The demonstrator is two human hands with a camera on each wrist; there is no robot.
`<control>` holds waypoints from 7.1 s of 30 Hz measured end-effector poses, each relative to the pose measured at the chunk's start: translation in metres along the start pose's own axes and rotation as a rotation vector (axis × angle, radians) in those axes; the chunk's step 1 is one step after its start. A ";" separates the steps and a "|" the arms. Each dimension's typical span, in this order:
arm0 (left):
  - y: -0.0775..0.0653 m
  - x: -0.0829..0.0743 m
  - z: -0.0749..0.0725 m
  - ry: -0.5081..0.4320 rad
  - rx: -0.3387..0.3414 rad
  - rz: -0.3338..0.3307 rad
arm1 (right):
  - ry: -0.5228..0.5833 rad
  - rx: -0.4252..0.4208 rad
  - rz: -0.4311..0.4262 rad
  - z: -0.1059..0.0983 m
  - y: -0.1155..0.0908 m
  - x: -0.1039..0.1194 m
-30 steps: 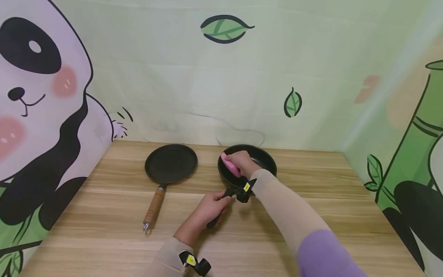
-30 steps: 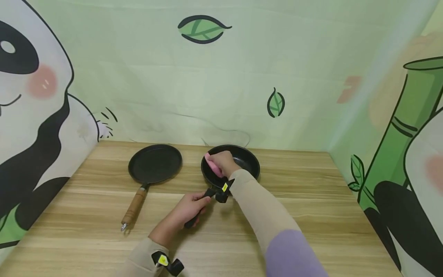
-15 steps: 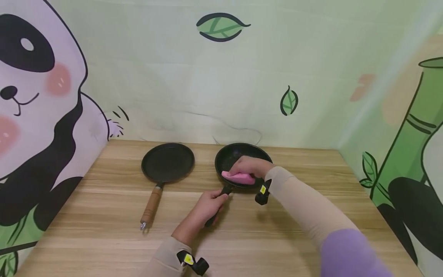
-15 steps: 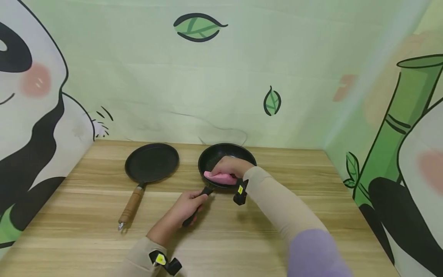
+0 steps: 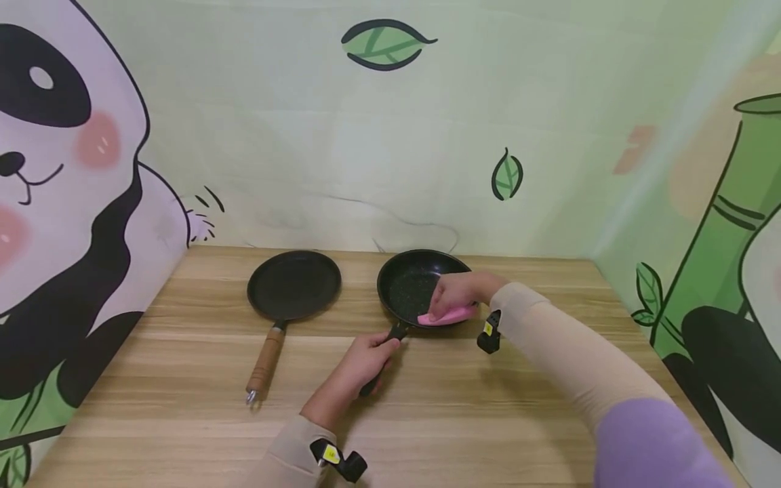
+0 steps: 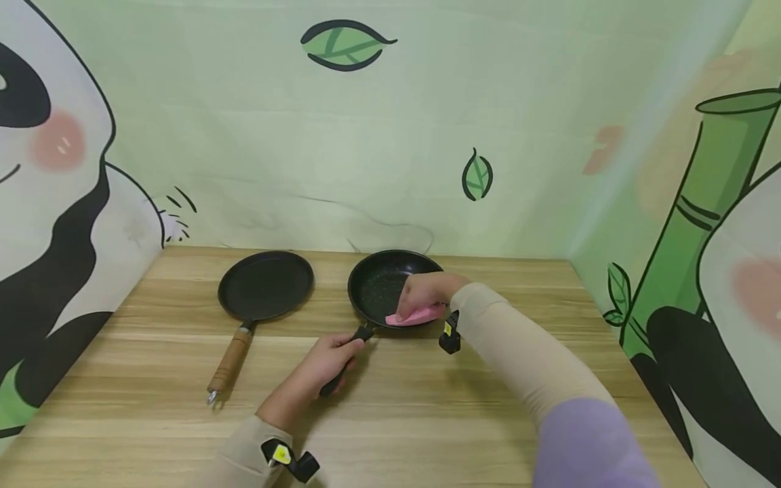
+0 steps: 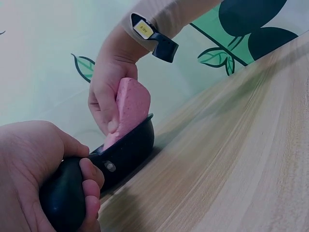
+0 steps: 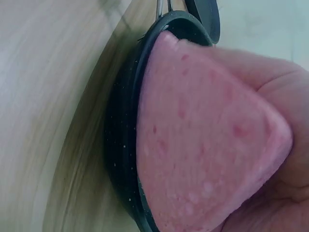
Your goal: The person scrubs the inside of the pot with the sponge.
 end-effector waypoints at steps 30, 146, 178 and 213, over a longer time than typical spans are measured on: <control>0.004 0.002 -0.003 0.020 0.043 -0.004 | -0.234 -0.543 -0.374 0.001 0.054 0.038; 0.003 0.002 -0.005 0.015 0.012 -0.028 | -0.413 -0.273 -0.414 0.011 0.012 0.024; 0.004 0.002 -0.006 0.022 0.012 0.012 | -0.394 -0.673 -0.074 -0.017 0.076 0.023; 0.005 0.003 -0.009 0.026 0.036 -0.008 | -0.347 -0.760 0.001 -0.024 0.066 -0.002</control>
Point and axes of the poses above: each hand's wrist, its own y-axis towards the middle knuckle, its own z-axis out of the palm, x = y × z, the point moved 7 cm from there along y, towards the middle knuckle, and after that the axes turned 2 degrees about x, right-handed, at the moved point
